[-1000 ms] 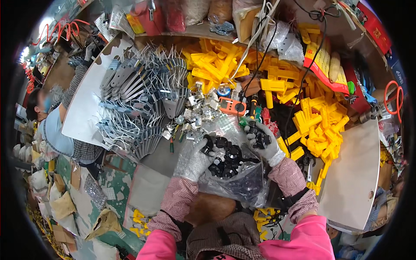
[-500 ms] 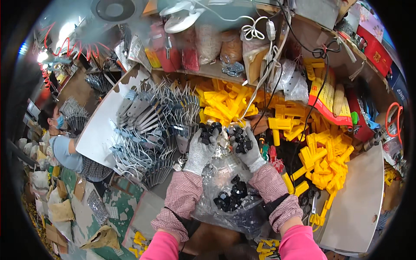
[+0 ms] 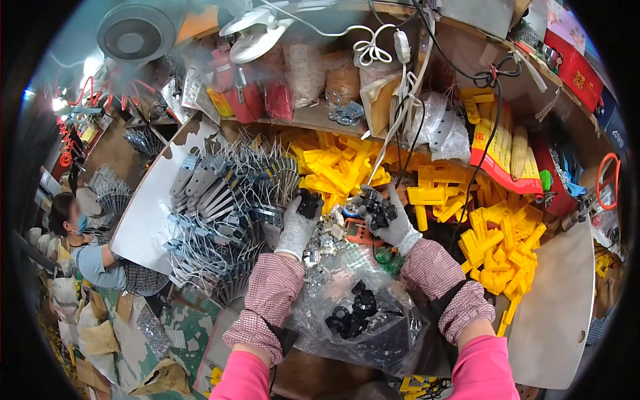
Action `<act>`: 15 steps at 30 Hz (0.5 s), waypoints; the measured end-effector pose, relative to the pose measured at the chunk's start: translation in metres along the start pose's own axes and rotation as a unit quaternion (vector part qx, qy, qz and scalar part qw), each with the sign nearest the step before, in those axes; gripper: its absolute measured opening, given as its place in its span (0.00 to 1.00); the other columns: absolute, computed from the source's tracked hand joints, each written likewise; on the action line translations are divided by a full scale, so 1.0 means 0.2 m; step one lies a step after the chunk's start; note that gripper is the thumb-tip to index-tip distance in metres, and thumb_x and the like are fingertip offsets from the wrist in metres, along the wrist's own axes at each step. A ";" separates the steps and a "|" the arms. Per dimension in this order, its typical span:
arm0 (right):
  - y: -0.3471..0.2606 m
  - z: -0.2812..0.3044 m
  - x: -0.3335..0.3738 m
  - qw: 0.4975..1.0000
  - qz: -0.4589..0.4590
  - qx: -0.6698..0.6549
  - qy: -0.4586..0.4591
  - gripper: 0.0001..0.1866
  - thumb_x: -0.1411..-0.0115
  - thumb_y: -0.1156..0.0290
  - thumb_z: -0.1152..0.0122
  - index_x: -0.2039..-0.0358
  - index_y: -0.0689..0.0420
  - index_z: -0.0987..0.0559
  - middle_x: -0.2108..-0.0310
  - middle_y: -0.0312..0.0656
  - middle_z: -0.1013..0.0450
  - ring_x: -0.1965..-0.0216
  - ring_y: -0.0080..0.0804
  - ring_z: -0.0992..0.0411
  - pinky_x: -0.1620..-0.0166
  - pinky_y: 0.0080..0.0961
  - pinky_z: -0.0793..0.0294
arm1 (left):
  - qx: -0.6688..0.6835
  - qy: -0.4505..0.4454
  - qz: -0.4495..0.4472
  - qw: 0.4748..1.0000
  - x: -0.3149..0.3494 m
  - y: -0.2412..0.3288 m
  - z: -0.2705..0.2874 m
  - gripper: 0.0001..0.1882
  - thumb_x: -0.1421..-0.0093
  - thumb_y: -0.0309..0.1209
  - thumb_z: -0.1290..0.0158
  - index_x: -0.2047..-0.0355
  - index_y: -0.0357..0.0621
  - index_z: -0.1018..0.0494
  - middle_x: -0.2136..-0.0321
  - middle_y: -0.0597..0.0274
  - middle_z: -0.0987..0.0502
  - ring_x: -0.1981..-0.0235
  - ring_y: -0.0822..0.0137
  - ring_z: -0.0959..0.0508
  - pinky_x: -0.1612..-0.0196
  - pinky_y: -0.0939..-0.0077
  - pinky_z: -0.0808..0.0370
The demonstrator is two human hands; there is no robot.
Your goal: Sorting through metal components and packing black plastic hardware parts into plastic bags.
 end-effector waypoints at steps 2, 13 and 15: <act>0.01 -0.01 0.00 0.999 -0.006 -0.037 -0.014 0.35 0.36 0.38 0.62 0.47 0.58 0.30 0.56 0.51 0.28 0.62 0.37 0.26 0.65 0.27 0.20 | -0.038 0.036 -0.021 0.998 -0.04 -0.01 0.06 0.19 0.38 0.37 0.50 0.49 0.43 0.33 0.57 0.50 0.24 0.57 0.54 0.23 0.56 0.62 0.24; -0.02 0.51 -0.24 0.835 0.251 0.298 0.388 0.14 0.43 0.66 0.44 0.58 0.59 0.27 0.68 0.42 0.28 0.67 0.31 0.27 0.65 0.27 0.28 | -0.595 0.057 -0.209 0.774 -0.04 0.00 -0.21 0.24 0.40 0.38 0.52 0.50 0.31 0.31 0.59 0.44 0.24 0.56 0.49 0.25 0.53 0.67 0.31; 0.08 0.32 -0.34 0.729 0.304 0.488 0.371 0.17 0.41 0.64 0.47 0.56 0.61 0.29 0.57 0.50 0.29 0.58 0.42 0.30 0.52 0.34 0.33 | -0.650 0.114 -0.251 0.708 0.06 0.14 -0.20 0.28 0.41 0.42 0.53 0.48 0.31 0.34 0.54 0.35 0.27 0.51 0.38 0.30 0.49 0.61 0.34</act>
Point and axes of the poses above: each hand's wrist, its own x-axis away from the middle knuckle, its own z-axis out of the back of the hand, y = z × x, the point moved 10 cm from there along -x, towards the middle knuckle
